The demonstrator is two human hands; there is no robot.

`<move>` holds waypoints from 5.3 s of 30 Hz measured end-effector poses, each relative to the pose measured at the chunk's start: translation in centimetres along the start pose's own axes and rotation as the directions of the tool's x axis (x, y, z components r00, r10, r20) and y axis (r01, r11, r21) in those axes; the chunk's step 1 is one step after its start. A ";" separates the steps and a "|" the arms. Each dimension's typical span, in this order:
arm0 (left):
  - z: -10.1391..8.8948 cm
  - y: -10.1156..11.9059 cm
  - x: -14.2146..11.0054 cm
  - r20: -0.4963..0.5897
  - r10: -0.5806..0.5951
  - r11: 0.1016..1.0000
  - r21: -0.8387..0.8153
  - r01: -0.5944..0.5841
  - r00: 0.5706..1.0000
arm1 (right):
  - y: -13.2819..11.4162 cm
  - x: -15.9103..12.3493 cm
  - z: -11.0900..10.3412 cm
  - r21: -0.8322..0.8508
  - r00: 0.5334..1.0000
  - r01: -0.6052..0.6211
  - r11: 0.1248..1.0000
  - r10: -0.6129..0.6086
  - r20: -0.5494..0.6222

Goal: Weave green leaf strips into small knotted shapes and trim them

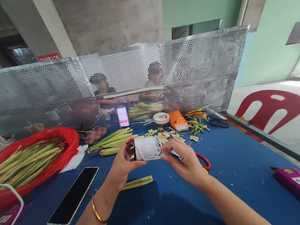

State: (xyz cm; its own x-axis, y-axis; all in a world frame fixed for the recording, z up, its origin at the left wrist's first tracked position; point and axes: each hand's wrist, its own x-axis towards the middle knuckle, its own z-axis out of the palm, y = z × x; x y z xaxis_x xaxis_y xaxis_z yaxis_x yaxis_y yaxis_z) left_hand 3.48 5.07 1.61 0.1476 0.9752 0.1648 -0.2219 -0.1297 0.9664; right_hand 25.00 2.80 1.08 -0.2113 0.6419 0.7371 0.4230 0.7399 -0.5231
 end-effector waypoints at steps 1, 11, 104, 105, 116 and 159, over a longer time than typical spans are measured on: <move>0.0 0.1 0.0 -0.021 -0.008 1.000 -0.015 0.007 1.000 | 0.0 0.0 -0.1 -0.026 0.999 0.028 0.999 -0.027 0.023; -0.7 0.5 0.1 -0.061 -0.295 0.927 -0.260 0.270 0.954 | 0.5 0.2 -0.2 -0.110 0.994 0.112 0.988 -0.110 0.029; 0.8 -1.6 0.1 0.049 0.073 0.988 0.135 -0.079 0.996 | -1.2 -0.5 -0.4 0.185 0.959 -0.170 0.968 0.119 0.258; 0.7 -1.4 0.1 0.032 0.072 0.990 0.117 -0.075 0.997 | -1.1 -0.4 -0.5 0.204 0.950 -0.210 0.956 0.150 0.275; -0.1 -0.4 0.2 0.068 0.187 0.969 0.152 -0.195 0.980 | 2.4 0.3 -1.8 0.198 0.756 -0.533 0.822 0.568 -0.324; 2.1 -1.7 -1.2 0.000 0.216 0.887 0.418 -0.196 0.976 | -2.0 -1.4 2.2 -0.012 0.974 -0.189 0.982 0.186 -0.128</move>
State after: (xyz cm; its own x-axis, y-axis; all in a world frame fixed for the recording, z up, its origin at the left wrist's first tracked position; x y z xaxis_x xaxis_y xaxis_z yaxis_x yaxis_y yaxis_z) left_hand 5.73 3.76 0.15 0.0961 0.9243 0.3694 0.1776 -0.3811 0.9073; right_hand 22.47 0.86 0.13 -0.0148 0.7372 0.6755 0.4663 0.6027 -0.6476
